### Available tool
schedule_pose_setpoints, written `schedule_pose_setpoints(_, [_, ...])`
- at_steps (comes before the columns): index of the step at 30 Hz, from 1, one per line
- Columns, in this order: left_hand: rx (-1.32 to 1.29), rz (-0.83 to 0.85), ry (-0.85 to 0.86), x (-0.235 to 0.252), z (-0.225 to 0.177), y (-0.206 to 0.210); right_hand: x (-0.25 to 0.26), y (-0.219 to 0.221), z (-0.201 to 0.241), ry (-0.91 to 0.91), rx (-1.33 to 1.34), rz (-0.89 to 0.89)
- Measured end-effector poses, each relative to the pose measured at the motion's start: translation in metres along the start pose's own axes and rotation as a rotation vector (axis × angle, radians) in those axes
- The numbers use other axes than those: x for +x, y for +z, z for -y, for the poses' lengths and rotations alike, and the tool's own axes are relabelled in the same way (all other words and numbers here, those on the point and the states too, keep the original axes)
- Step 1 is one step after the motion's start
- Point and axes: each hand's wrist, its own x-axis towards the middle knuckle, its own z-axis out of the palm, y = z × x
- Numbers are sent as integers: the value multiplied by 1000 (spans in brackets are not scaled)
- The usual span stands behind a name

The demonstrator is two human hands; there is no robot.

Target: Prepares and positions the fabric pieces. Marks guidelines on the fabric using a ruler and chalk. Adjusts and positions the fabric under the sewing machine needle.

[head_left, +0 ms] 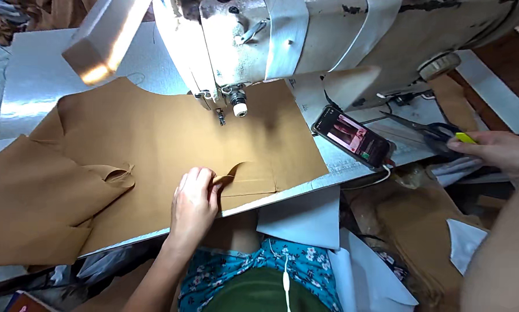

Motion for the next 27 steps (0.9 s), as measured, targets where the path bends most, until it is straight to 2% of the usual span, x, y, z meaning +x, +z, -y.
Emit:
schedule_pose_setpoints(3, [10, 23, -27, -1, -2, -5, -9, 15, 53, -35, -95, 129])
schedule_pose_setpoints(6, [39, 96, -63, -2, -3, -8, 1, 32, 71, -187, -144, 67])
schedule_pose_setpoints(9, [38, 59, -52, -2, -7, -6, 13, 58, 85, -321, -178, -15])
schedule_pose_setpoints(12, [-51, -65, 61, -3, -11, -9, 7, 78, 97, -418, -273, -205])
schedule_pose_setpoints(14, [-152, -144, 200, -3, -15, -14, -32, 84, 124, -500, -253, -347])
schedule_pose_setpoints(15, [-215, -174, 285, -3, -17, -18, -59, 91, 141, -594, -193, -356])
schedule_pose_setpoints(16, [-273, -194, 370, -1, -20, -22, -89, 104, 158, -716, -116, -305])
schedule_pose_setpoints(18, [-344, -233, 454, 3, -27, -33, -144, 148, 192, -1004, 76, -95])
schedule_pose_setpoints(20, [-355, -254, 390, 11, -29, -51, -180, 196, 216, -1148, 205, 125])
schedule_pose_setpoints(22, [-338, -242, 239, 27, -19, -66, -196, 227, 232, -1095, 331, 233])
schedule_pose_setpoints(24, [-285, -174, 74, 52, -4, -72, -206, 241, 244, -950, 382, 223])
schedule_pose_setpoints(27, [-347, 112, -45, 92, 27, -69, -213, 253, 253, -821, 326, 137])
